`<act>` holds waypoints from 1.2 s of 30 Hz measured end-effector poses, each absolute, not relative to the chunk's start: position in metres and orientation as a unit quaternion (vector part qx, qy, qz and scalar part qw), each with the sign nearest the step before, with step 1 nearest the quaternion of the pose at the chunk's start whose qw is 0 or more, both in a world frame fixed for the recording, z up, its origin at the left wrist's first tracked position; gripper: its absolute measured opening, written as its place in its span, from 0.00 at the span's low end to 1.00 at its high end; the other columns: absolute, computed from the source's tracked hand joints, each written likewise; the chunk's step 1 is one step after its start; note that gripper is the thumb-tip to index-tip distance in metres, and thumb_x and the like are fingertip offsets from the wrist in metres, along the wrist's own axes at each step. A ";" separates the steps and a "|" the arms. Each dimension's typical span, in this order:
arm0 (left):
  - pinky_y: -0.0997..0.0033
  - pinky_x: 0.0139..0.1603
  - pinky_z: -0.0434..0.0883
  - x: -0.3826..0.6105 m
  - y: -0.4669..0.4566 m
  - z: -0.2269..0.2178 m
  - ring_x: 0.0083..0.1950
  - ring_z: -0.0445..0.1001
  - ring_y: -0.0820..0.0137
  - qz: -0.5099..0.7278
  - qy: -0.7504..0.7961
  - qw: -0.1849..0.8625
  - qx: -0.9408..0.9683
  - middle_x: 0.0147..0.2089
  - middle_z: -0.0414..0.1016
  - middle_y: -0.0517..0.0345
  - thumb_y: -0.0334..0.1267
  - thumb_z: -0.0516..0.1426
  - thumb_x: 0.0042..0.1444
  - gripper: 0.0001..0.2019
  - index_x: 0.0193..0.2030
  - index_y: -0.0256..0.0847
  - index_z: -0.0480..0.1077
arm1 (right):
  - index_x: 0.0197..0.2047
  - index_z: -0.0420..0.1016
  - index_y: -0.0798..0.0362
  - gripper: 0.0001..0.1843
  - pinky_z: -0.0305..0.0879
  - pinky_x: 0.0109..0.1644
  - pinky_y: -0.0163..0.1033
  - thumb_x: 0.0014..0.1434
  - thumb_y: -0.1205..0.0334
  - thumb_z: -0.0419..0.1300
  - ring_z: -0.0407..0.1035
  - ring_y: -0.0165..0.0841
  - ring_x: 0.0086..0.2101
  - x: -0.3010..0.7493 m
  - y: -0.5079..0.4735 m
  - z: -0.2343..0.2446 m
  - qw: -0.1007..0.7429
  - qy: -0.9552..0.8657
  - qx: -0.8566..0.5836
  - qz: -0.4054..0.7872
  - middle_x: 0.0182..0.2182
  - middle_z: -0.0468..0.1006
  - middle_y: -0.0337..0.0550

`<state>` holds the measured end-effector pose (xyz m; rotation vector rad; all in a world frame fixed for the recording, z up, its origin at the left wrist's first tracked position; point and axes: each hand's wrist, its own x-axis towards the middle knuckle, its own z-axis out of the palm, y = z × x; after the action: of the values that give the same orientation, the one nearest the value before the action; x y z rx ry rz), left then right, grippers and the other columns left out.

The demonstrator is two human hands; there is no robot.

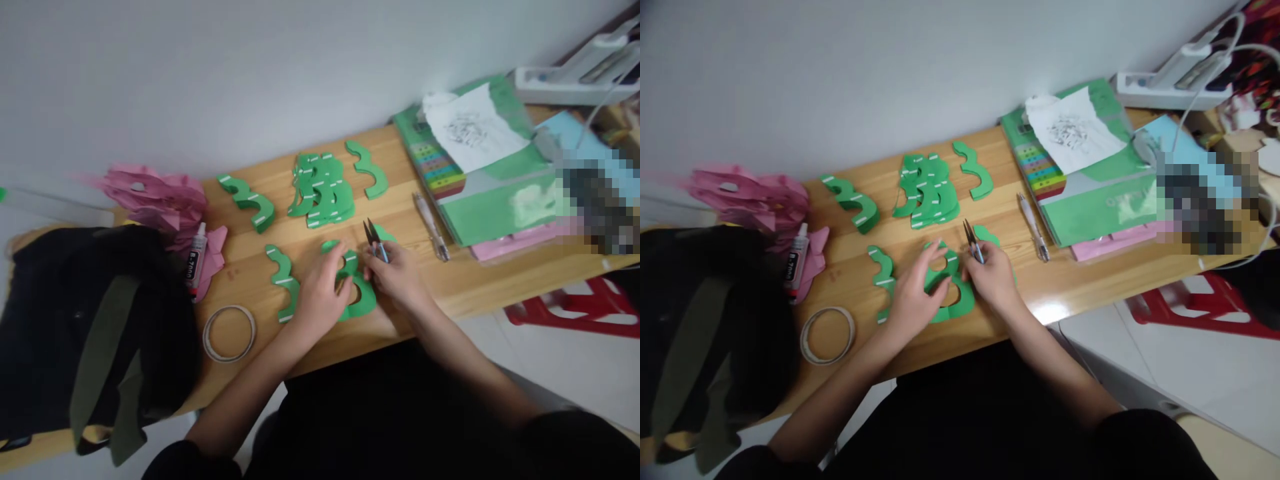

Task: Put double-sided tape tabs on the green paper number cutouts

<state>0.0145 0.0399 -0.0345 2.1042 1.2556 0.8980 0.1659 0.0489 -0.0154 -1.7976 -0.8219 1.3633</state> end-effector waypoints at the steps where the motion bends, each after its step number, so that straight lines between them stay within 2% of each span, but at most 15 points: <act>1: 0.56 0.55 0.73 0.014 0.041 -0.030 0.55 0.74 0.63 0.359 0.467 0.305 0.748 0.53 0.73 0.48 0.29 0.58 0.56 0.25 0.60 0.42 0.62 | 0.30 0.67 0.52 0.12 0.45 0.15 0.31 0.48 0.53 0.61 0.50 0.22 0.11 0.168 0.048 -0.010 0.375 -0.293 -0.668 0.572 0.12 0.67 0.30; 4: 0.61 0.52 0.75 0.013 0.042 -0.013 0.51 0.75 0.66 0.410 0.433 0.435 0.675 0.51 0.71 0.50 0.31 0.59 0.54 0.16 0.51 0.42 0.70 | 0.31 0.71 0.53 0.17 0.35 0.13 0.30 0.48 0.48 0.62 0.44 0.20 0.10 0.174 0.041 0.007 0.395 -0.256 -0.596 0.650 0.12 0.67 0.30; 8: 0.62 0.51 0.75 0.014 0.035 0.004 0.53 0.74 0.66 0.399 0.398 0.508 0.651 0.51 0.72 0.50 0.32 0.59 0.54 0.13 0.48 0.42 0.72 | 0.27 0.69 0.52 0.20 0.34 0.13 0.29 0.45 0.44 0.65 0.44 0.19 0.11 0.177 0.027 0.022 0.411 -0.265 -0.566 0.664 0.12 0.67 0.31; 12: 0.59 0.55 0.73 0.018 0.018 0.010 0.54 0.73 0.66 0.399 0.414 0.421 0.701 0.50 0.72 0.51 0.30 0.58 0.55 0.13 0.48 0.43 0.73 | 0.23 0.67 0.53 0.22 0.37 0.14 0.29 0.43 0.44 0.68 0.46 0.19 0.12 0.179 0.015 0.023 0.415 -0.297 -0.567 0.647 0.12 0.65 0.31; 18: 0.51 0.58 0.69 0.015 -0.001 0.007 0.59 0.70 0.61 0.339 0.441 0.120 0.823 0.56 0.72 0.45 0.23 0.50 0.59 0.17 0.51 0.40 0.71 | 0.22 0.66 0.53 0.23 0.38 0.15 0.30 0.46 0.43 0.67 0.47 0.20 0.14 0.186 0.001 0.015 0.396 -0.357 -0.567 0.628 0.14 0.63 0.31; 20: 0.52 0.58 0.70 0.012 -0.002 0.002 0.58 0.71 0.60 0.327 0.458 0.074 0.823 0.54 0.74 0.43 0.24 0.50 0.60 0.16 0.52 0.36 0.70 | 0.20 0.64 0.52 0.24 0.38 0.16 0.31 0.46 0.42 0.67 0.46 0.20 0.15 0.189 -0.002 0.010 0.397 -0.366 -0.585 0.605 0.14 0.62 0.32; 23: 0.52 0.58 0.70 0.011 0.002 -0.008 0.57 0.73 0.60 0.283 0.453 0.109 0.839 0.53 0.76 0.44 0.31 0.55 0.60 0.12 0.51 0.36 0.70 | 0.19 0.63 0.52 0.23 0.39 0.17 0.32 0.48 0.43 0.65 0.46 0.21 0.15 0.197 -0.003 0.005 0.402 -0.366 -0.618 0.568 0.13 0.61 0.32; 26: 0.49 0.60 0.69 0.013 0.005 -0.019 0.58 0.72 0.59 0.208 0.424 0.143 0.870 0.56 0.75 0.45 0.36 0.59 0.59 0.12 0.49 0.37 0.71 | 0.21 0.65 0.51 0.20 0.43 0.18 0.33 0.50 0.46 0.64 0.49 0.23 0.15 0.204 -0.002 0.002 0.389 -0.387 -0.645 0.531 0.14 0.63 0.33; 30: 0.49 0.63 0.66 0.016 0.004 -0.029 0.61 0.70 0.57 0.181 0.417 0.127 0.881 0.58 0.73 0.44 0.36 0.58 0.60 0.11 0.48 0.35 0.72 | 0.21 0.66 0.51 0.16 0.51 0.22 0.34 0.51 0.50 0.61 0.57 0.26 0.18 0.206 0.003 -0.004 0.291 -0.477 -0.673 0.485 0.14 0.66 0.35; 33: 0.49 0.63 0.66 0.016 0.002 -0.034 0.62 0.70 0.57 0.187 0.410 0.113 0.886 0.59 0.73 0.43 0.36 0.56 0.61 0.12 0.49 0.34 0.71 | 0.22 0.68 0.52 0.15 0.53 0.24 0.35 0.52 0.52 0.59 0.58 0.28 0.18 0.204 0.007 -0.013 0.214 -0.543 -0.675 0.452 0.14 0.66 0.35; 36: 0.51 0.63 0.65 0.014 0.002 -0.037 0.62 0.69 0.57 0.192 0.402 0.100 0.890 0.59 0.72 0.43 0.36 0.55 0.62 0.13 0.50 0.32 0.71 | 0.21 0.67 0.51 0.14 0.53 0.25 0.36 0.53 0.52 0.57 0.59 0.29 0.19 0.201 0.012 -0.019 0.179 -0.589 -0.668 0.418 0.15 0.67 0.35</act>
<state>0.0142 0.0016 -0.0368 2.6301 1.1879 0.5673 0.2010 0.0117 -0.0192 -1.8880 -1.6667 1.1832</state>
